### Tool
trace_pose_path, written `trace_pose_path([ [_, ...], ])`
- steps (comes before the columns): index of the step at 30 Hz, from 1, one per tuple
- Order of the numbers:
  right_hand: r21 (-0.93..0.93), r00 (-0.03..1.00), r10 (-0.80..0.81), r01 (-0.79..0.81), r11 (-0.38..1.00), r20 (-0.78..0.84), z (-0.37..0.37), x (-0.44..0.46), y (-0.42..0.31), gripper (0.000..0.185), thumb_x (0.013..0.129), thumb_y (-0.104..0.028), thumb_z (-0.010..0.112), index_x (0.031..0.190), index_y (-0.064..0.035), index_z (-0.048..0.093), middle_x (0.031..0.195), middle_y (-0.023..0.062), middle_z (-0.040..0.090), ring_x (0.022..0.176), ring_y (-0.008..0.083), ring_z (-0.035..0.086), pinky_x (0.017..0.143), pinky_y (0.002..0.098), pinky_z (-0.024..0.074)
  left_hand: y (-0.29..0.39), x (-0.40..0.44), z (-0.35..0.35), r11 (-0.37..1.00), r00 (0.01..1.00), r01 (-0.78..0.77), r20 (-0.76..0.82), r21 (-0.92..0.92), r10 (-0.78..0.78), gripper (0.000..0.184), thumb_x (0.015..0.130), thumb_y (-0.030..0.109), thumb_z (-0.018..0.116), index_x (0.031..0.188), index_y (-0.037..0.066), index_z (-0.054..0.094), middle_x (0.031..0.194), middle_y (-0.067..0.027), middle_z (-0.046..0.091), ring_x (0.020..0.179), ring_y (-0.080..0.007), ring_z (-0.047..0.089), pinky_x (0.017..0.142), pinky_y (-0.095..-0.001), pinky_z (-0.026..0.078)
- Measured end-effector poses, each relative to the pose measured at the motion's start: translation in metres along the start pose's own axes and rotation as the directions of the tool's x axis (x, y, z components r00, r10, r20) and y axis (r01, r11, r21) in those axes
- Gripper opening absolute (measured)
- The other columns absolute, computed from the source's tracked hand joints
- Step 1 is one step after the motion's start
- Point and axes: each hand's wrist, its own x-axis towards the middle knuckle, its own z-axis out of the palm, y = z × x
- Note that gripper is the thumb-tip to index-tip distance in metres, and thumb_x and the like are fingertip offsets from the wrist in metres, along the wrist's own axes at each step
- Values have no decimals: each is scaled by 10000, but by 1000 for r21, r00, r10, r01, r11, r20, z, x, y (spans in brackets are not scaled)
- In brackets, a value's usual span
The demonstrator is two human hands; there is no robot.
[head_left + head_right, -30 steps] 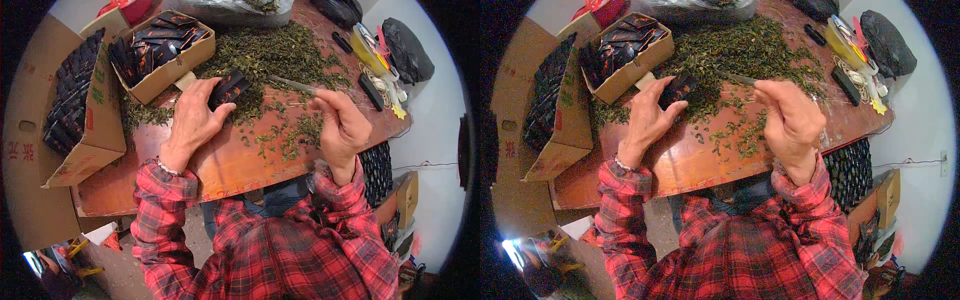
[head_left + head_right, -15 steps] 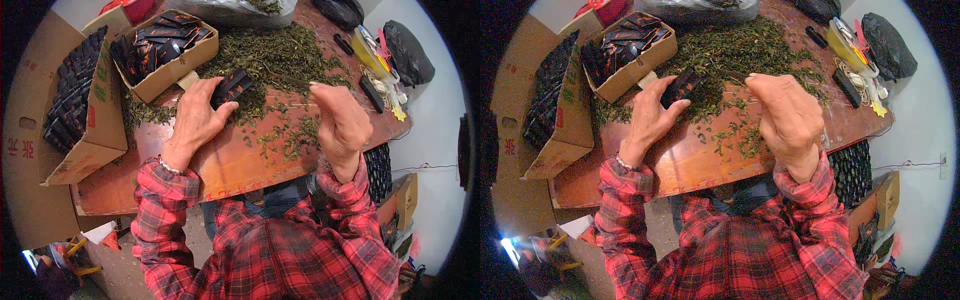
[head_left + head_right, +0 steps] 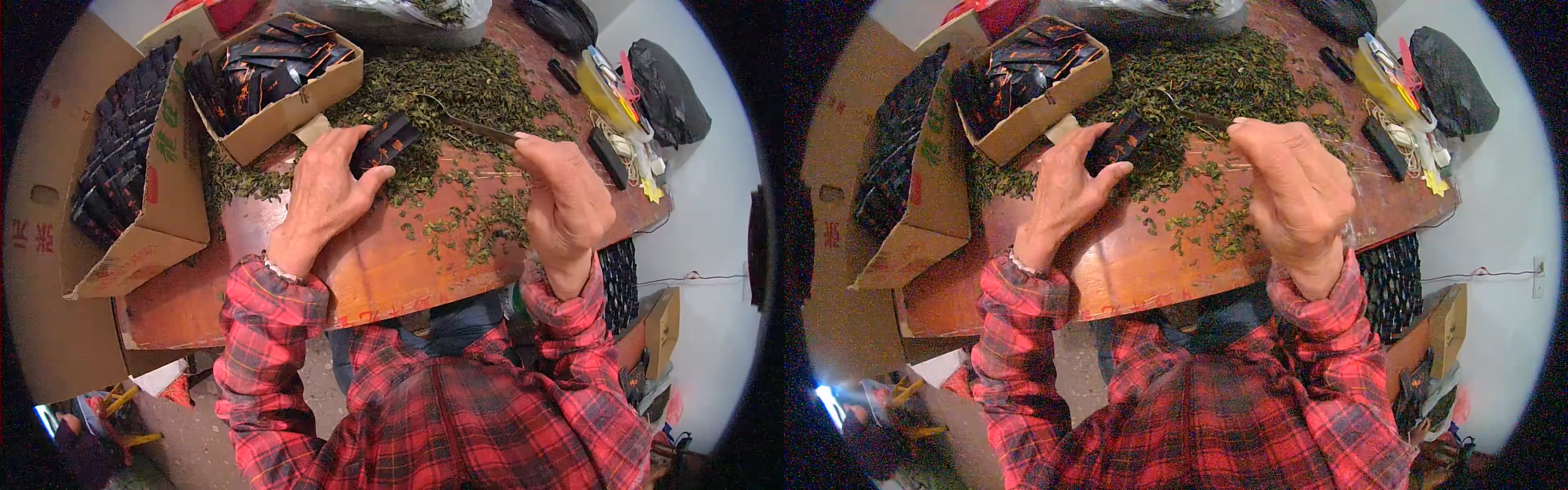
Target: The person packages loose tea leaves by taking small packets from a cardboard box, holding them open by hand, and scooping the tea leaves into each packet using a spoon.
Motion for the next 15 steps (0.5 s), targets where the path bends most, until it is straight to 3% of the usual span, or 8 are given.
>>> trace_pose_path([
  [15, -20, 1000, -4, 4, 1000, 9, -4, 4, -4, 366, 712, 190, 700, 1043, 51, 771, 934, 189, 782, 815, 323, 770, 710, 375, 623, 1, 0, -1, 1000, 1000, -10, 1, -17, 10, 553, 859, 274, 851, 1292, -29, 692, 1200, -259, 745, 1113, -430, 725, 991, -460, 566],
])
